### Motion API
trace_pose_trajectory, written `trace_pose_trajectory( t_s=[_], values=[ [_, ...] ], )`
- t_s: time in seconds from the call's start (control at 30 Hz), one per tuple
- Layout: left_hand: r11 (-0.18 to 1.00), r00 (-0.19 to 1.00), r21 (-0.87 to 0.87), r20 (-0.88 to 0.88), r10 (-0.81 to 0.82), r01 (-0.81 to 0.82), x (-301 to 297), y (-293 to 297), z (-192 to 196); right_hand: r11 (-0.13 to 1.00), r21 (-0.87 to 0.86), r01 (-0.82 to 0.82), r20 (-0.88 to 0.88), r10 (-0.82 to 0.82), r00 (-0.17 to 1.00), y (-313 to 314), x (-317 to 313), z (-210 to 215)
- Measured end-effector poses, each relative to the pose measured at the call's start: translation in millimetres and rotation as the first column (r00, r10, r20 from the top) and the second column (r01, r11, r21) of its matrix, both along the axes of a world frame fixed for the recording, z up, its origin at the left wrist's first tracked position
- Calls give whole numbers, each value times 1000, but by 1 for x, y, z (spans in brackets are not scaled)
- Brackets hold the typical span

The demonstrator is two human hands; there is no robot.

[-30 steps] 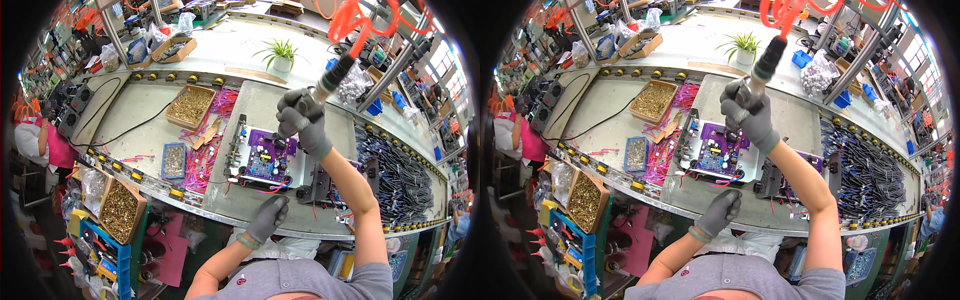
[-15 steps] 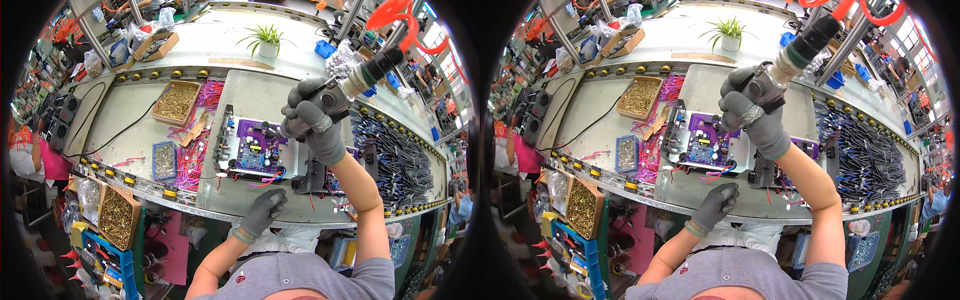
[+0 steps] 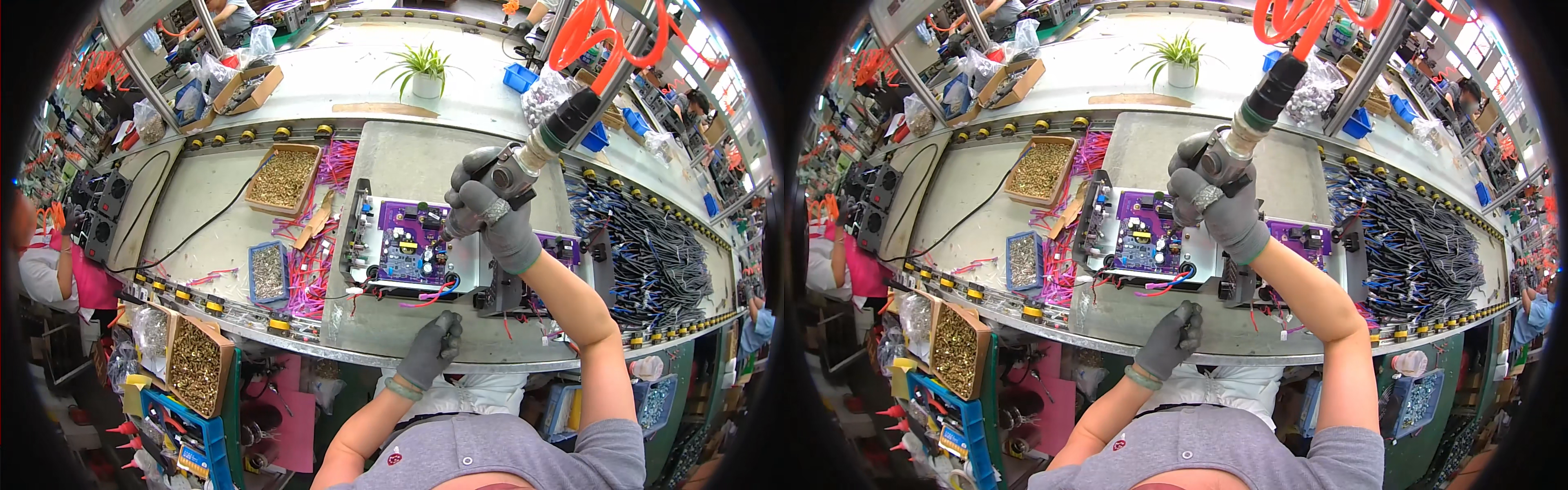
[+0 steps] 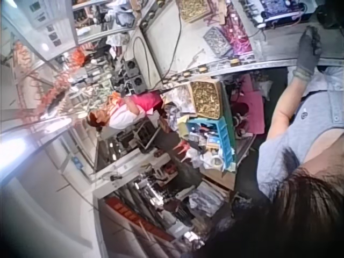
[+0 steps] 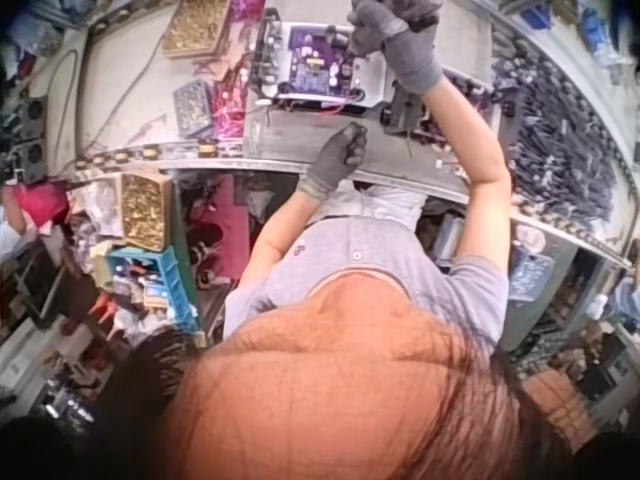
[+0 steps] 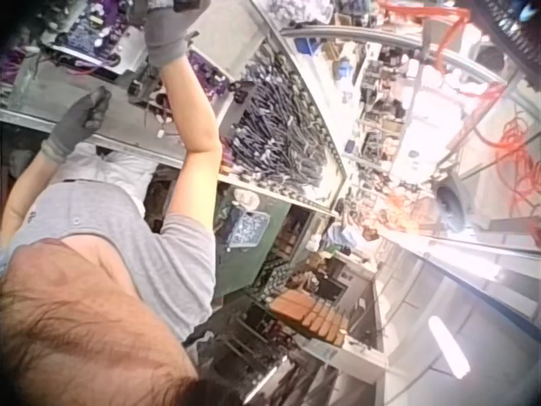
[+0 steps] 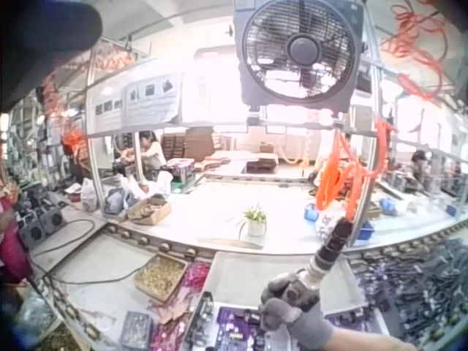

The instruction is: The person uses a heat gun to apply heat to a circuit board inside a metal casing. They then use pliers to manipulate and secure wires within the device. The person handles multiple pink wires and a black component, adjusting them on the board before placing the casing back on the workbench.

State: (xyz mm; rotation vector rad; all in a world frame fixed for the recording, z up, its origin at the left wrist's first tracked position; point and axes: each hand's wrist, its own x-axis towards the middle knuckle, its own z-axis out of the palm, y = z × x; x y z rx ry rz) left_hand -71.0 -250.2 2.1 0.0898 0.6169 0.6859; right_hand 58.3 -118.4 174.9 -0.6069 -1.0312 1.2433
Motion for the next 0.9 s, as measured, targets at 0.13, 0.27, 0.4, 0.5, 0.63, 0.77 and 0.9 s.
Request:
trace_pose_trajectory(
  t_s=[0.13,0.27,0.4,0.5,0.63,0.77,0.9],
  values=[
    [1000,1000,-6,2,22,-22,-1,2,-9,999,-32,-26,24,27,999,-4,4,5],
    [999,1000,-45,19,2,-1,2,3,-13,999,-26,-21,57,23,998,-1,5,3],
    [997,1000,-82,-4,7,-8,4,3,-13,996,-6,-90,15,90,996,2,6,-9],
    [994,1000,-107,6,6,-5,10,3,-26,959,109,-262,94,252,963,5,9,-10],
    [996,1000,-87,12,-16,17,14,5,-20,941,122,-316,166,295,941,5,7,-8],
    [999,999,-44,-16,-32,31,13,5,-18,997,26,71,132,-74,989,-1,-24,0],
    [999,999,-2,-29,-44,44,16,2,-23,994,72,-86,280,62,958,9,-16,-1]
  ],
)
